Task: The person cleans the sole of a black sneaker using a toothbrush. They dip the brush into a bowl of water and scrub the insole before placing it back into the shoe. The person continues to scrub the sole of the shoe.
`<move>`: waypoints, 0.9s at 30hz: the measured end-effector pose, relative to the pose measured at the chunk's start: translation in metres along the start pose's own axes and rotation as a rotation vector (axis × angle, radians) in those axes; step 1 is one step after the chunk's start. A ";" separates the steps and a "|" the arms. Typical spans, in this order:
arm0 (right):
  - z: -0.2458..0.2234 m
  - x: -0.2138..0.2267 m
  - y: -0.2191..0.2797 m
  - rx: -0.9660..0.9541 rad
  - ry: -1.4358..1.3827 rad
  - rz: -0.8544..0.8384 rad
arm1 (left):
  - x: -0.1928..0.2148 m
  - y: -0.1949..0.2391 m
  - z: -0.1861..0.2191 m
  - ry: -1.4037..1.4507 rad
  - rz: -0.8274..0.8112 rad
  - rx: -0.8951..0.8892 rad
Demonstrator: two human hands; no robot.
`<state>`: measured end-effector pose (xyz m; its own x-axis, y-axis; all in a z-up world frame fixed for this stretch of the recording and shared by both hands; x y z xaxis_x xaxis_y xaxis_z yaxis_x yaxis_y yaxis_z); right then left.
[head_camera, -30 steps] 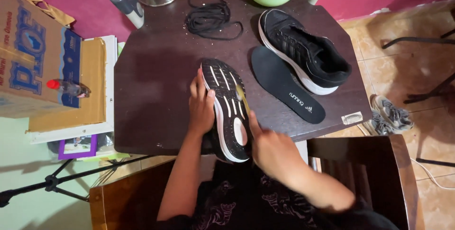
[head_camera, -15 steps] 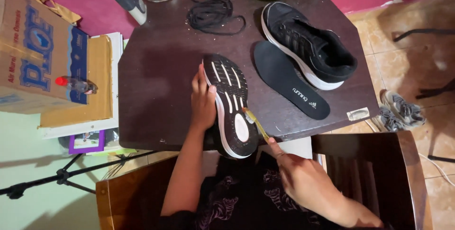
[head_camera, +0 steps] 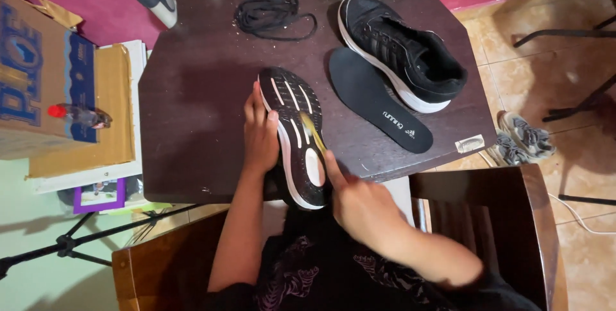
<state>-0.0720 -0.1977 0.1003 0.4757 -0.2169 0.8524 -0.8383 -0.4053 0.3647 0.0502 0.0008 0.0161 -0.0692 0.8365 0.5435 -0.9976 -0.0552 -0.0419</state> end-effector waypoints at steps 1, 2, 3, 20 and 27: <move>-0.001 -0.002 -0.008 -0.003 0.002 0.000 | -0.002 0.000 -0.005 0.003 -0.002 -0.001; -0.002 0.002 -0.015 -0.012 0.024 0.084 | -0.004 0.000 -0.008 0.017 0.016 -0.033; -0.005 0.004 -0.023 -0.019 0.044 0.169 | -0.003 0.001 -0.012 0.028 0.035 -0.065; -0.014 0.016 0.033 0.072 0.021 0.070 | 0.000 0.000 -0.005 0.013 0.047 -0.092; -0.009 0.003 -0.028 0.091 0.023 0.144 | 0.000 0.002 -0.004 0.018 0.051 -0.086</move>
<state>-0.0497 -0.1786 0.0959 0.3452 -0.2581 0.9023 -0.8694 -0.4502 0.2038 0.0485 0.0029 0.0122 -0.1194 0.8435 0.5236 -0.9885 -0.0518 -0.1420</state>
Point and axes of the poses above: each hand's wrist, its own y-axis away from the middle knuckle, its own x-axis out of the back of the hand, z = x × y, the point moved 5 cm from there along -y, towards the middle knuckle, and after that the axes turned 2 degrees about x, right-handed, at the moved point
